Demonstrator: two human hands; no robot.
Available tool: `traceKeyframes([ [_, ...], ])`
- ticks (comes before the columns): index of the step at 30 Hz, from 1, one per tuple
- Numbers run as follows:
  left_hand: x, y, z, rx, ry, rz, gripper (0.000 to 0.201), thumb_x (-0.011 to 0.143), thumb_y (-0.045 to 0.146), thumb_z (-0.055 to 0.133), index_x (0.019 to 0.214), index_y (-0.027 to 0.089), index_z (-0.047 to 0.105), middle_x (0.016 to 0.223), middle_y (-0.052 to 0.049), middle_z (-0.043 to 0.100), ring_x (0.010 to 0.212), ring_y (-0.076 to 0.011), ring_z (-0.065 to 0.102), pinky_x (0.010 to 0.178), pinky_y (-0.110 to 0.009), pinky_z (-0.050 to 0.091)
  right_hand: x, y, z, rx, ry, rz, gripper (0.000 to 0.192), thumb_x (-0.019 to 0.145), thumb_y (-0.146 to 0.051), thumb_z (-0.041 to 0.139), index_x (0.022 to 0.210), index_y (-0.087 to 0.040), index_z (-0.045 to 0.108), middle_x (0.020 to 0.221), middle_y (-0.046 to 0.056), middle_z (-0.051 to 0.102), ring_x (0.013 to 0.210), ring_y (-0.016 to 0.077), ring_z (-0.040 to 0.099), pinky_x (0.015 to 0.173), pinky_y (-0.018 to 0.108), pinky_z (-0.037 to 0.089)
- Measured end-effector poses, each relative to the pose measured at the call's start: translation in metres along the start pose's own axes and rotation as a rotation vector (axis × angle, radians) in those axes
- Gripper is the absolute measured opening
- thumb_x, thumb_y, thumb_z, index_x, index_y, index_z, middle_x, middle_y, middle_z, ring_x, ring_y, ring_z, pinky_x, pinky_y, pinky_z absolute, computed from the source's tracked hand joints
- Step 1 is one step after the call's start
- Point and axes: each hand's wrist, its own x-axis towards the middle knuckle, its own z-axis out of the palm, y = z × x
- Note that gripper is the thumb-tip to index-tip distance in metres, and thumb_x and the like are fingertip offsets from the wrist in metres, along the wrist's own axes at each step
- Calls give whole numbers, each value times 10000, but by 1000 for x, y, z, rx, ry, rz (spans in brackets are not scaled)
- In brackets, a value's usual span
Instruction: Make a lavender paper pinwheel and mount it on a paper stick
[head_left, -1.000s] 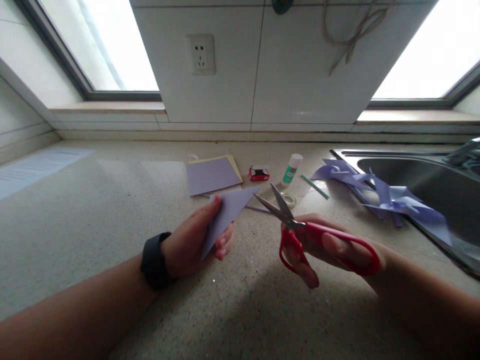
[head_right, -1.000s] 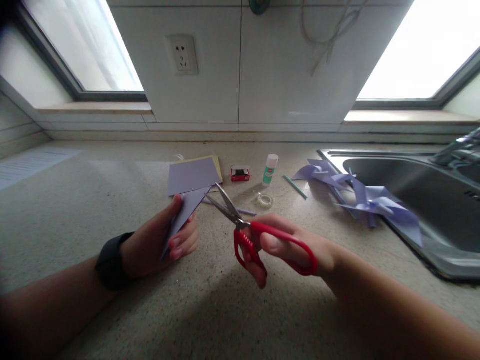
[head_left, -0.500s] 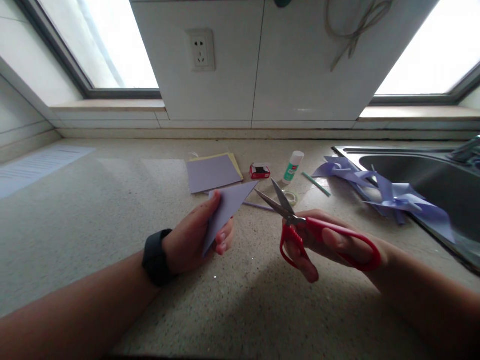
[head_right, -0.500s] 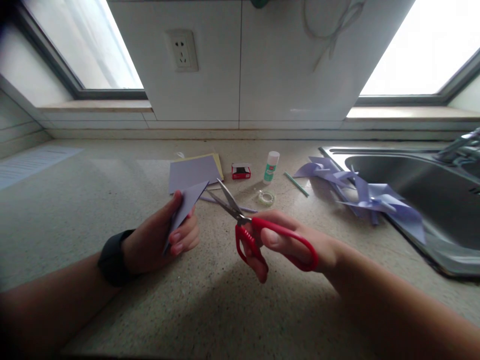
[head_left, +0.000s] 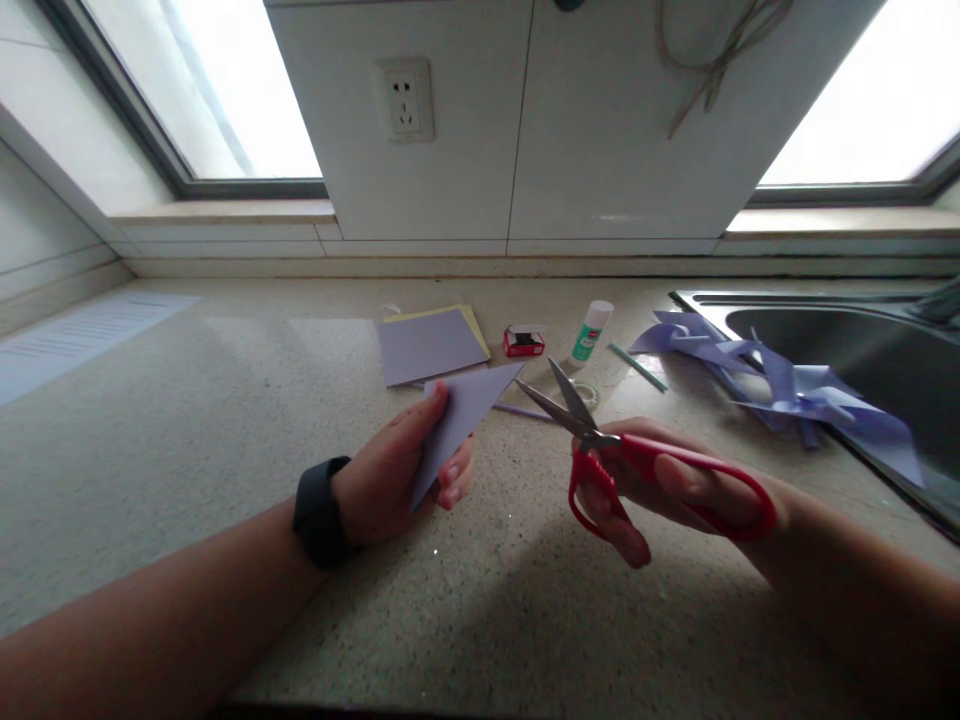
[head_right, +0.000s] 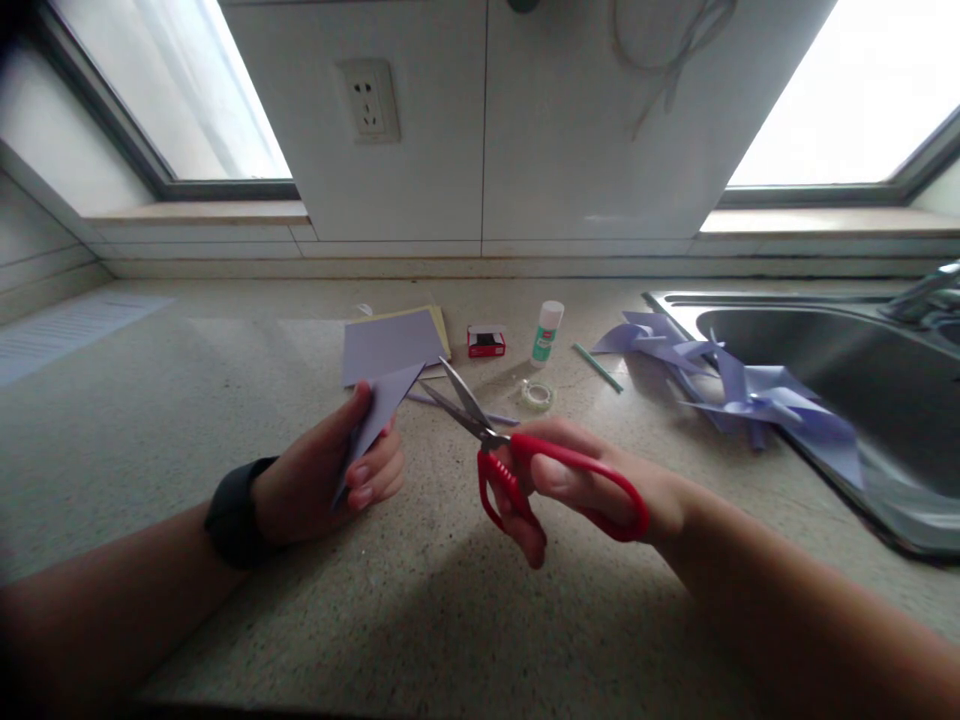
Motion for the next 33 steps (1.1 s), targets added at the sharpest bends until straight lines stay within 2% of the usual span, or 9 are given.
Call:
traceKeyframes([
  [11, -1, 0, 1, 57, 15, -13, 552, 969, 602, 548, 668, 143, 612, 512, 25, 540, 425, -64, 506, 466, -181, 408, 6, -6, 4, -14, -20, -61, 449, 1000, -564, 526, 969, -127, 624, 730, 23, 614, 649, 129, 582, 644, 255, 460],
  [17, 0, -3, -1, 161, 132, 5, 520, 889, 661, 632, 805, 147, 646, 593, -3, 612, 452, -90, 550, 432, -180, 430, 3, -6, -4, -20, -12, -69, 466, 994, -585, 519, 937, -137, 632, 724, 23, 621, 603, 120, 573, 588, 238, 448],
  [21, -4, -3, -3, 322, 183, 89, 502, 850, 643, 698, 836, 142, 671, 633, -36, 683, 470, -111, 601, 436, -189, 477, -8, -12, -19, -39, -67, -45, 413, 986, -540, 559, 965, -134, 633, 743, 19, 623, 569, 110, 580, 580, 242, 458],
  [25, -9, -1, -7, 530, 107, 139, 479, 879, 618, 678, 804, 146, 705, 679, -55, 716, 534, -120, 633, 507, -202, 520, -16, -22, -34, -87, -166, -25, 388, 996, -504, 560, 967, -126, 646, 768, 29, 646, 540, 104, 588, 586, 259, 473],
  [28, -12, 2, -8, 735, 45, 189, 446, 925, 571, 642, 797, 152, 726, 687, -55, 712, 568, -122, 631, 548, -210, 522, -19, -30, -39, -58, -236, 65, 386, 954, -496, 639, 950, -111, 656, 764, 33, 641, 550, 102, 597, 538, 227, 460],
  [33, -12, 11, -1, 1122, -150, 370, 291, 998, 346, 592, 805, 179, 731, 740, -37, 680, 667, -144, 622, 632, -247, 493, -23, -32, -41, -14, -200, 241, 423, 901, -502, 711, 954, -86, 655, 748, 26, 618, 553, 89, 582, 512, 194, 452],
])
